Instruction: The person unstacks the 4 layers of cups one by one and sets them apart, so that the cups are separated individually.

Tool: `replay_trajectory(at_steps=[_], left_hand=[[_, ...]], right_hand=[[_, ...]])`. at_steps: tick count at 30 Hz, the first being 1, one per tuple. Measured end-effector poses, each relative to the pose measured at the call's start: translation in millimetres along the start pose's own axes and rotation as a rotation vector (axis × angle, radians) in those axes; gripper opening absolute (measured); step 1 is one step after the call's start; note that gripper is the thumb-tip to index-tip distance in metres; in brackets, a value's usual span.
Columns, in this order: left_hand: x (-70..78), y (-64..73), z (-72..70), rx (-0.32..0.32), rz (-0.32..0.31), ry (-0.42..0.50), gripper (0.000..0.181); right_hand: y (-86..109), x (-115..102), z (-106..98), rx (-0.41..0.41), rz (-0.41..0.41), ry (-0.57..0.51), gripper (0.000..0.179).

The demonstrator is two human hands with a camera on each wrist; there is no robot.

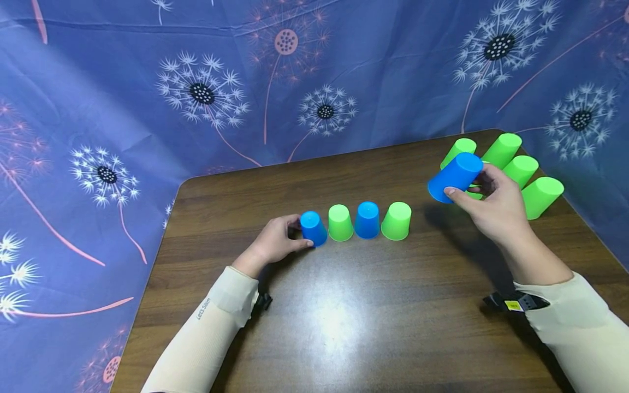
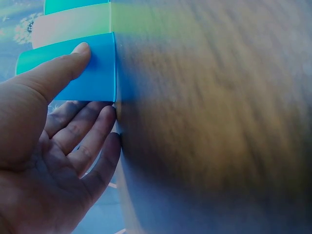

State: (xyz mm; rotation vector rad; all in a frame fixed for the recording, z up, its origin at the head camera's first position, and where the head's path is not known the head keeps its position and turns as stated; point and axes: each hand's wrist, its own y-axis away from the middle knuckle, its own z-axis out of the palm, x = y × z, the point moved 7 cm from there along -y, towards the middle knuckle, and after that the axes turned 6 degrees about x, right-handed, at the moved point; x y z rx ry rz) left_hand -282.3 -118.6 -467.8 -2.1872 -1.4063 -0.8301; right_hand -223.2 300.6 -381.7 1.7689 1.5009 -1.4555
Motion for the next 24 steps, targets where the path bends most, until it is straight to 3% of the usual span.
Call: replay_trajectory(at_steps=[14, 24], left_hand=[[0.2, 0.8, 0.1, -0.004, -0.017, -0.014, 0.052], [1.7, 1.2, -0.5, -0.005, -0.022, -0.006, 0.05]], right_hand=[[11.4, 33.5, -21.9, 0.011, 0.094, 0.049, 0.038], [17.9, 55.9, -35.1, 0.065, 0.15, 0.079, 0.041]])
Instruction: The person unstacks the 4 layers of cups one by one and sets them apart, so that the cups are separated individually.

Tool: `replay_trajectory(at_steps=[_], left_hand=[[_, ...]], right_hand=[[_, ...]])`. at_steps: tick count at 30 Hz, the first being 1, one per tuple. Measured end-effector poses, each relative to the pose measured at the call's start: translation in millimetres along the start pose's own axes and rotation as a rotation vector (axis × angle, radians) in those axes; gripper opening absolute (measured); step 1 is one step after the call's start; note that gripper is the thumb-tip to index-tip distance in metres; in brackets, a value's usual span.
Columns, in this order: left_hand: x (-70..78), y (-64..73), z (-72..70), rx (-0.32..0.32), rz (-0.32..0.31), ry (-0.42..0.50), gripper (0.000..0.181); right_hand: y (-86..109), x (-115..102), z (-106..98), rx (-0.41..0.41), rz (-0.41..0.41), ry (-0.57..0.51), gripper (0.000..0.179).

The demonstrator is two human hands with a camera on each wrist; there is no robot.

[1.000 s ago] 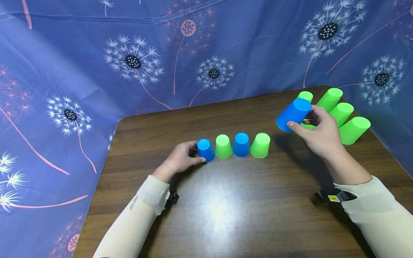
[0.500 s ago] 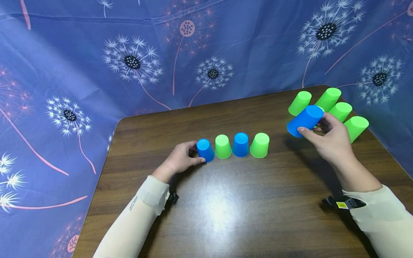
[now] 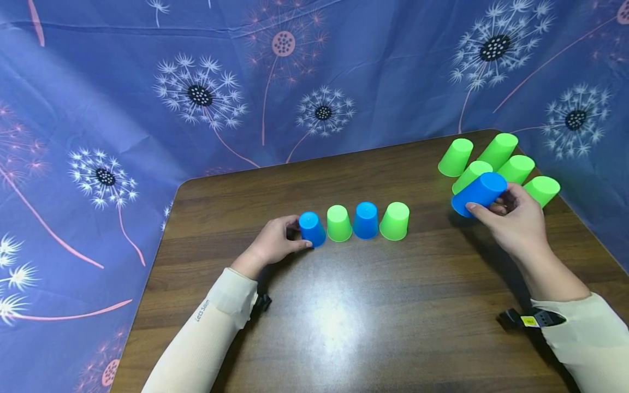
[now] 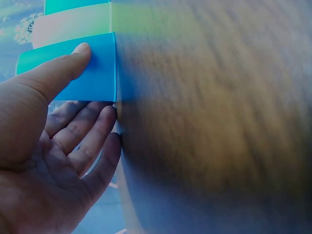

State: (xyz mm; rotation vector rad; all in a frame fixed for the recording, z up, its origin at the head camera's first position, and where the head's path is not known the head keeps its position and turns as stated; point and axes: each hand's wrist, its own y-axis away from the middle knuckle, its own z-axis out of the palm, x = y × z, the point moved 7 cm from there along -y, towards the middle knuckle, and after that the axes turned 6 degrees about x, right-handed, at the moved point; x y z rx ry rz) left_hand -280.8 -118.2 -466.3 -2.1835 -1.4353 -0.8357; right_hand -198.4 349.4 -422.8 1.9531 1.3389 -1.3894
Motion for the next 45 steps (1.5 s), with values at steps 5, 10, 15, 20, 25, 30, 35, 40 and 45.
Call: replay_trajectory(at_steps=[5, 10, 15, 20, 25, 30, 35, 40, 45], left_hand=[[0.1, 0.5, 0.5, -0.001, 0.005, 0.002, 0.049], [-0.1, 1.1, 0.1, 0.001, 0.012, 0.004, 0.048], [-0.6, 0.7, -0.1, 0.002, 0.015, 0.003, 0.049], [-0.7, 0.2, 0.4, -0.001, 0.012, 0.0, 0.049], [1.5, 0.1, 0.2, -0.005, 0.008, 0.001, 0.05], [1.9, 0.0, -0.1, -0.008, -0.001, -0.01, 0.051], [0.4, -0.5, 0.0, -0.006, 0.005, -0.011, 0.051], [-0.3, -0.9, 0.1, 0.001, 0.013, -0.008, 0.05], [0.3, -1.0, -0.1, 0.002, 0.016, -0.011, 0.049]], right_hand=[[1.0, 9.4, -3.0, 0.003, 0.011, 0.008, 0.039], [1.9, 17.9, -6.5, 0.008, 0.033, 0.035, 0.044], [3.2, 24.9, -11.8, 0.004, 0.065, 0.095, 0.053], [2.8, 30.9, -15.4, -0.009, 0.089, 0.141, 0.058], [1.3, 33.7, -16.8, -0.031, 0.084, 0.21, 0.067], [-0.6, 36.4, -17.6, -0.039, 0.055, 0.245, 0.07], [-1.8, 39.5, -17.7, -0.067, 0.063, 0.251, 0.074], [-2.6, 41.2, -17.9, -0.079, 0.067, 0.259, 0.075], [-2.2, 42.9, -16.4, -0.103, 0.081, 0.247, 0.075]])
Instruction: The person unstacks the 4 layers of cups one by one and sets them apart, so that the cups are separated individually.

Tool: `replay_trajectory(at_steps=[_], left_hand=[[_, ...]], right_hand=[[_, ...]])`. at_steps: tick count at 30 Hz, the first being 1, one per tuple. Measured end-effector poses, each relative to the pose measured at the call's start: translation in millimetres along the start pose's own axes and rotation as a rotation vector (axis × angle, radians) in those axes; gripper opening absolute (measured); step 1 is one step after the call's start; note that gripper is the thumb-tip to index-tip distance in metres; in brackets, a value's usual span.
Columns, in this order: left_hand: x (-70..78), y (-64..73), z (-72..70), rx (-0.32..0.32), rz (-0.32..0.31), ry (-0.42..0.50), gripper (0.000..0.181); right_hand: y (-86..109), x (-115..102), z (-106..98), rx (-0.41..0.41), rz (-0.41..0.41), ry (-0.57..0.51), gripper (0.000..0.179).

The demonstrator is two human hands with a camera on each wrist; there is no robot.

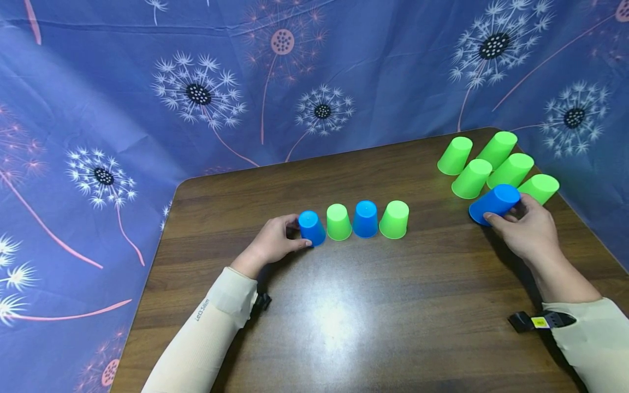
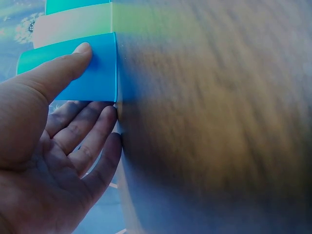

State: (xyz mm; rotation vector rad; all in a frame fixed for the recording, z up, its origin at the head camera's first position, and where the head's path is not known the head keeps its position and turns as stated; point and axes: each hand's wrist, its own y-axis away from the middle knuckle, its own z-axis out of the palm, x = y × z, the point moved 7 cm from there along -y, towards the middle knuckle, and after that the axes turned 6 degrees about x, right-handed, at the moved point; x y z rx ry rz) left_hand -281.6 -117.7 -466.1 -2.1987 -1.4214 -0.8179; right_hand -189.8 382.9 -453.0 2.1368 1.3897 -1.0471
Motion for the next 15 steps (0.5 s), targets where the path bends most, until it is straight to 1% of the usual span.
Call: replay_trajectory(at_steps=[9, 15], left_hand=[[1.0, 0.1, -0.3, -0.007, -0.001, 0.017, 0.048], [0.0, -0.4, -0.4, 0.0, 0.007, 0.018, 0.046]], right_hand=[[0.5, 3.5, 2.2, -0.008, 0.008, 0.015, 0.073], [1.4, 3.1, 3.5, -0.033, 0.005, 0.032, 0.074]])
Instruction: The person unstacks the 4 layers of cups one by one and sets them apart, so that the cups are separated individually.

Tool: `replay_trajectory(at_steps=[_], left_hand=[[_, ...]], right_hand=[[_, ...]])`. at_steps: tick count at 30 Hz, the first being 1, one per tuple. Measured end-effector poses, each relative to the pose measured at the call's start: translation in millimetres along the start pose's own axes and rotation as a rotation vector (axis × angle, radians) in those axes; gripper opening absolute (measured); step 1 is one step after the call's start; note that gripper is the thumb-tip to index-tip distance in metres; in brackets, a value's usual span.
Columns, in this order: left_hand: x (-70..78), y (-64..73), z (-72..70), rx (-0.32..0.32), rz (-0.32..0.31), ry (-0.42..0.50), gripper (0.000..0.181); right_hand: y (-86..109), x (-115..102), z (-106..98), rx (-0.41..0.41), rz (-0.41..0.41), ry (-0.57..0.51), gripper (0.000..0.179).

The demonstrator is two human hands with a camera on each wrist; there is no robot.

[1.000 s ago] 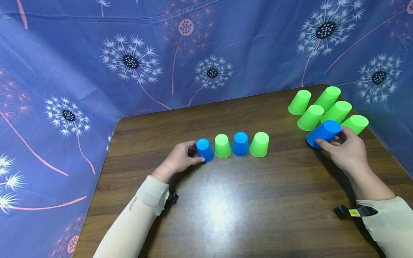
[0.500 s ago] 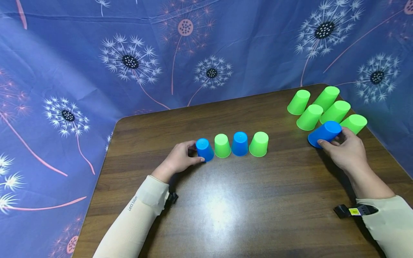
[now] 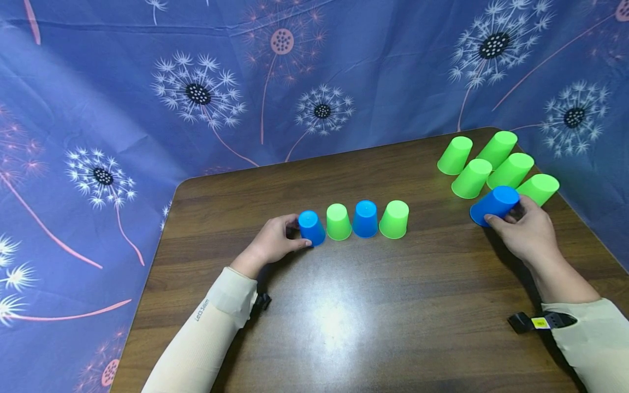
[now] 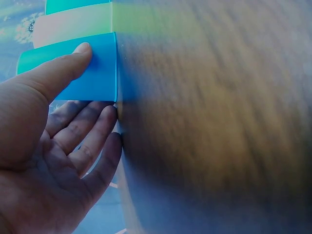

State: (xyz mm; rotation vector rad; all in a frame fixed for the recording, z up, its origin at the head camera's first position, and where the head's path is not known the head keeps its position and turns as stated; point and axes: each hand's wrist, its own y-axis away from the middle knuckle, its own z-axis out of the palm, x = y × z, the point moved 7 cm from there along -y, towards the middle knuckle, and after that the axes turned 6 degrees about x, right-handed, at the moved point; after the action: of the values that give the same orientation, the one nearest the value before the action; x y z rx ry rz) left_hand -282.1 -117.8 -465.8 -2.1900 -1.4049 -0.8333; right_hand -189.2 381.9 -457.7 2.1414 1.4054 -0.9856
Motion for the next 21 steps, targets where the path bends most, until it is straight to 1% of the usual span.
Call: replay_trajectory(at_steps=[6, 10, 13, 17, 21], left_hand=[[-1.1, 0.1, 0.5, -0.001, -0.001, 0.008, 0.045], [-1.1, 0.2, 0.0, -0.002, -0.004, 0.011, 0.045], [-0.8, 0.2, -0.3, -0.003, -0.004, 0.008, 0.045], [-0.8, 0.3, -0.3, -0.003, -0.004, 0.004, 0.044], [-1.6, 0.5, 0.7, -0.006, -0.007, 0.004, 0.044]], right_hand=[[1.2, 0.0, 1.2, -0.01, 0.005, -0.014, 0.076], [0.4, 1.1, 2.0, -0.007, 0.006, -0.015, 0.077], [-0.4, 1.1, 1.7, 0.004, 0.011, -0.039, 0.078], [-0.2, -5.9, -3.4, 0.066, 0.012, -0.079, 0.079], [2.2, -20.9, -12.6, 0.161, -0.031, -0.124, 0.075]])
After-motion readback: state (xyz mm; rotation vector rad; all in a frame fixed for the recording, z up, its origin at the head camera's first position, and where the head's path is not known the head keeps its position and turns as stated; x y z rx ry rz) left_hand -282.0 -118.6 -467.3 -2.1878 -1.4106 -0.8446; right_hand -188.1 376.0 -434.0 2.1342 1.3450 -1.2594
